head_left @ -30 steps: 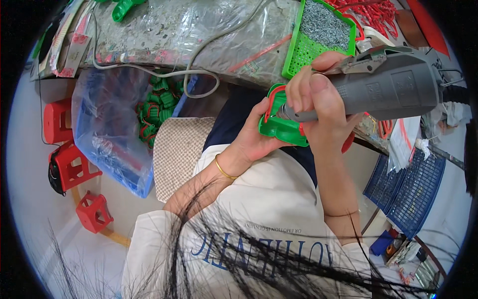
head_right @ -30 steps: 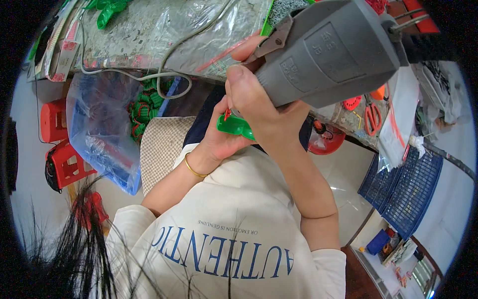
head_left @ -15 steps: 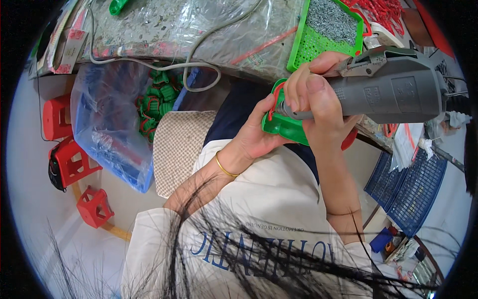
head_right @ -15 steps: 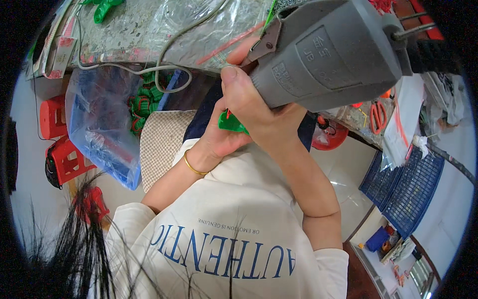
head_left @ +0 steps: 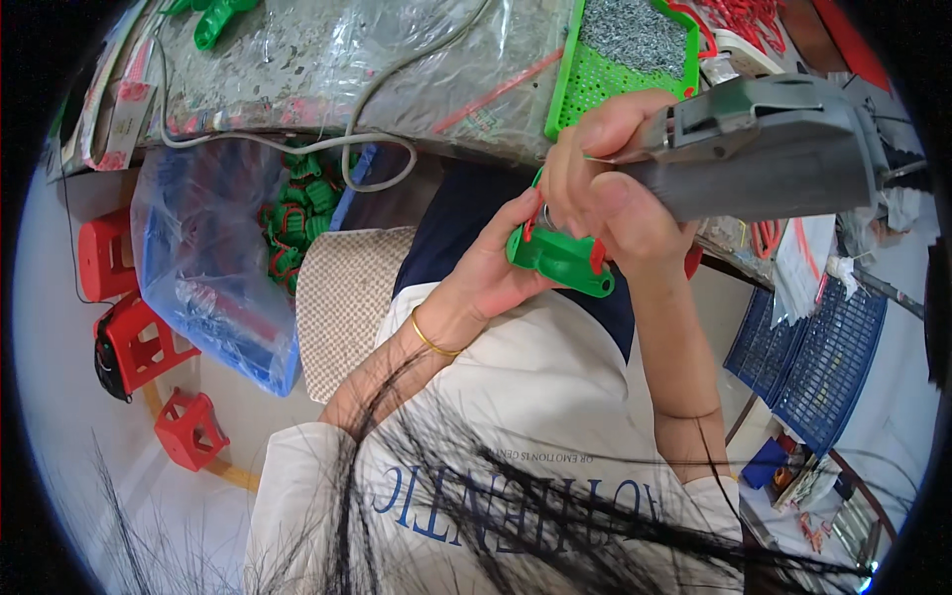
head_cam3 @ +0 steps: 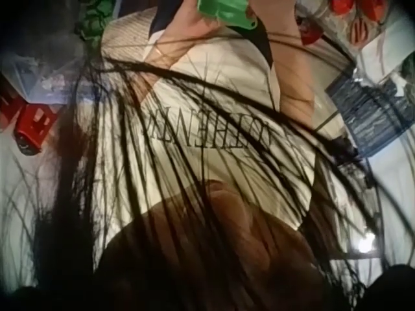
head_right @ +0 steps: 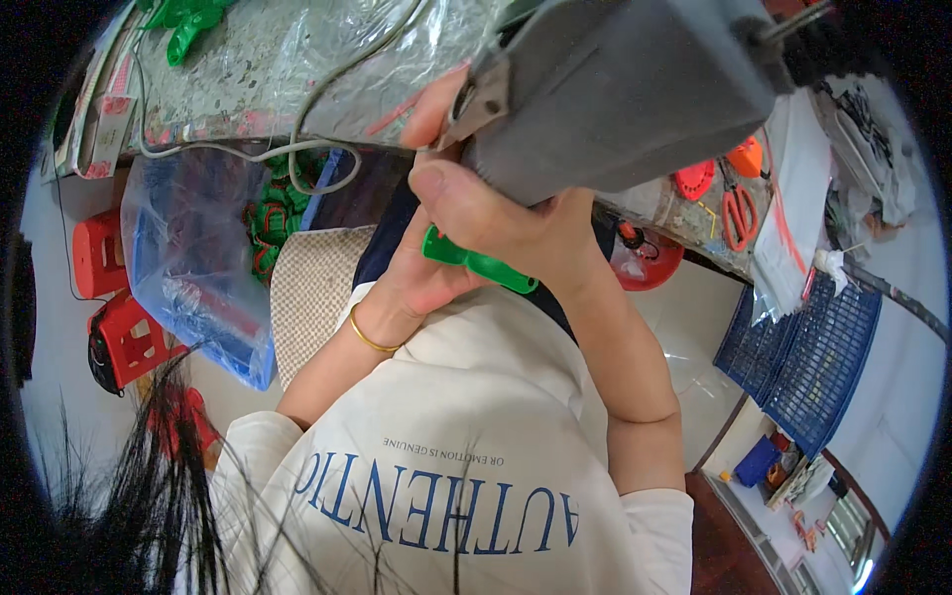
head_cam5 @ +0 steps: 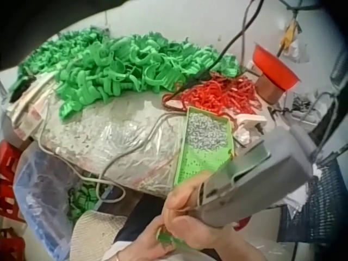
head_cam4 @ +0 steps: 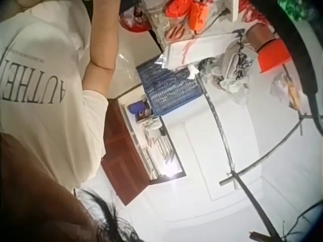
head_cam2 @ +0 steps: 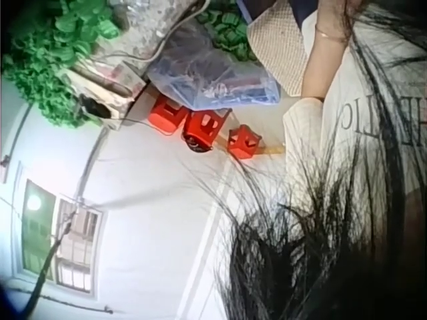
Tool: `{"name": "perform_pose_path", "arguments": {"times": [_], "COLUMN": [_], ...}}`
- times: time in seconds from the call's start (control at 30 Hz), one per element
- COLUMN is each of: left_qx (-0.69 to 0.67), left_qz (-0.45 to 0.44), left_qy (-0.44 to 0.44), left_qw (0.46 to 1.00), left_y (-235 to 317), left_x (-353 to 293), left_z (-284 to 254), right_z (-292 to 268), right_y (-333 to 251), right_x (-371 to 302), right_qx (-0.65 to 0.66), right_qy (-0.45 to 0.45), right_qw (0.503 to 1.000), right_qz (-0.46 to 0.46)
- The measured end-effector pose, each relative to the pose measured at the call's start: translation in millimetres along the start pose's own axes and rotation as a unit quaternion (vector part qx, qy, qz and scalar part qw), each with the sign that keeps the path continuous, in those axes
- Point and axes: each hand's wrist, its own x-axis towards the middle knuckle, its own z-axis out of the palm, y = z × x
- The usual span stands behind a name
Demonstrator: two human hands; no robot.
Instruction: Assembling green plastic components using an electric screwdriver at a factory workbench.
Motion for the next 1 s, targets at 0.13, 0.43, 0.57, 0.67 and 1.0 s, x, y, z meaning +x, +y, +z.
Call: {"name": "perform_pose_path", "arguments": {"times": [0.13,0.43,0.57,0.67,1.0], "left_qx": [0.046,0.047,0.022,0.037,0.099], "left_qz": [-0.001,-0.001,-0.007,-0.011,0.219], "left_qy": [0.017,-0.097,-0.137,-0.145,0.103], "left_qw": [0.999,0.994,0.990,0.989,0.965], "left_y": [-0.2,0.0,1.9,8.2,90.1], "left_x": [0.1,-3.0,7.5,2.7,-142.5], "left_z": [23.0,32.6,33.9,36.9,-41.7], "right_z": [-4.2,-39.0,-58.7,-51.7,-152.9], "right_y": [-17.3,-92.0,-95.3,-114.4,-139.5], "right_x": [4.2,47.7,73.2,71.6,52.9], "right_qx": [0.021,0.081,-0.027,-0.170,-0.372], "right_qy": [0.001,-0.069,0.039,0.157,0.151], "right_qw": [1.000,0.989,0.993,0.973,0.916], "right_qz": [-0.004,-0.099,-0.107,-0.009,0.000]}}
